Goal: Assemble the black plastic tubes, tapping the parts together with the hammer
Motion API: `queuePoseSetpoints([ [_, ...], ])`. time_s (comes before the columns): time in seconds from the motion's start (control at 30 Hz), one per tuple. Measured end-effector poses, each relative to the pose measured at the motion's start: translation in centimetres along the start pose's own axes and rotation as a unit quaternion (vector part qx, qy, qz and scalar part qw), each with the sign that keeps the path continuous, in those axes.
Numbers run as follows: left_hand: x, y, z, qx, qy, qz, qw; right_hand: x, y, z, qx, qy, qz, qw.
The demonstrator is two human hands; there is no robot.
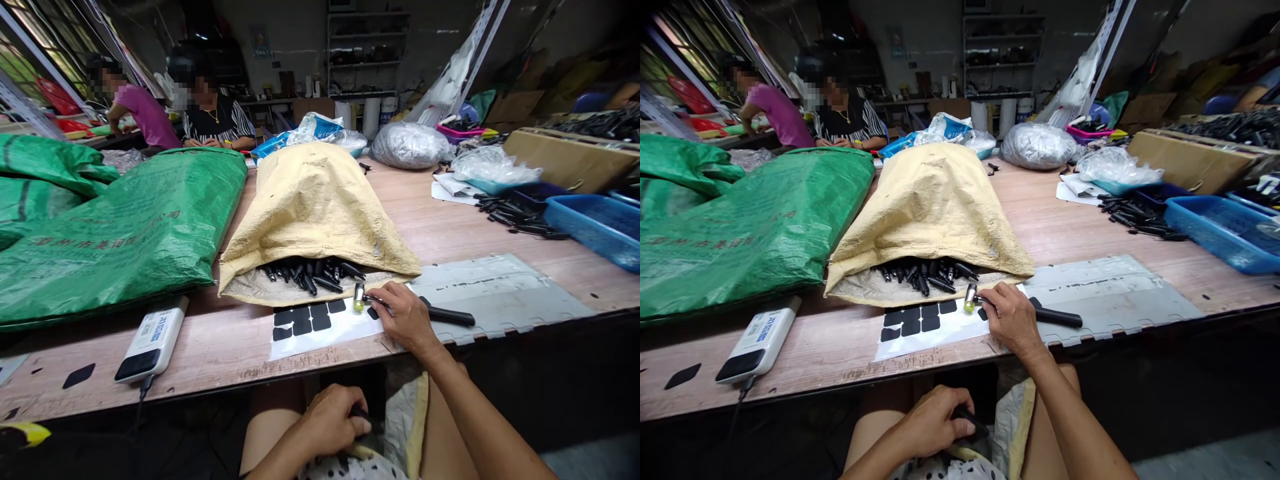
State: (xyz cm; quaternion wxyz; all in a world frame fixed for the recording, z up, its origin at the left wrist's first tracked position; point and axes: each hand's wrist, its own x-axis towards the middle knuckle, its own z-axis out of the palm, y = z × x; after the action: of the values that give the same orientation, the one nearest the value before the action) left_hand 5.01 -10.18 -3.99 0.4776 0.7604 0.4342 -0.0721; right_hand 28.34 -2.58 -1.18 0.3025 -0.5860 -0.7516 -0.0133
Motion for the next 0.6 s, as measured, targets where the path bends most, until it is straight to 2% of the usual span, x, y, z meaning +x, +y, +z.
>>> queuePoseSetpoints([
  [0.1, 2.5, -2.1, 3.0, 0.048, -0.001, -0.106, 0.993, 0.0, -0.1, 0.0, 0.002, 0.002, 0.0, 1.0],
  [0.13, 2.8, -2.3, 3.5, 0.062, -0.01, -0.117, 0.991, 0.0, -0.1, 0.0, 0.002, 0.002, 0.0, 1.0],
  [0.2, 2.6, -1.7, 3.4, 0.087, -0.026, -0.096, 0.991, 0.0, -0.1, -0.1, 0.001, 0.002, 0.001, 1.0],
  [0.23, 2.1, -1.1, 2.8, 0.096, -0.031, -0.067, 0.993, 0.0, -0.1, -0.1, 0.0, 0.002, 0.001, 1.0],
  [0.3, 0.5, 0.7, 0.2, 0.103, -0.044, 0.012, 0.994, 0.0, -0.1, -0.1, 0.0, 0.001, 0.0, 1.0],
  [0.37, -1.3, 2.5, -3.6, 0.079, -0.059, 0.094, 0.991, 0.0, -0.1, 0.0, 0.001, 0.001, -0.001, 1.0],
  [0.43, -2.3, 3.6, -7.9, 0.014, -0.039, 0.154, 0.987, 0.1, -0.2, 0.0, 0.001, 0.004, 0.0, 1.0],
  [0.47, -2.5, 3.7, -10.0, 0.004, 0.014, 0.169, 0.986, 0.1, -0.2, 0.0, 0.001, 0.006, 0.0, 1.0],
  [0.5, -2.4, 3.5, -11.9, 0.014, 0.106, 0.171, 0.979, 0.1, -0.2, 0.0, 0.0, 0.008, -0.001, 1.0],
  [0.57, -1.4, 2.4, -14.9, 0.083, 0.274, 0.144, 0.947, 0.1, -0.2, 0.0, -0.001, 0.012, -0.003, 1.0],
  [0.6, -0.8, 1.7, -16.0, 0.131, 0.331, 0.127, 0.926, 0.0, -0.1, 0.0, 0.0, 0.013, -0.004, 1.0],
])
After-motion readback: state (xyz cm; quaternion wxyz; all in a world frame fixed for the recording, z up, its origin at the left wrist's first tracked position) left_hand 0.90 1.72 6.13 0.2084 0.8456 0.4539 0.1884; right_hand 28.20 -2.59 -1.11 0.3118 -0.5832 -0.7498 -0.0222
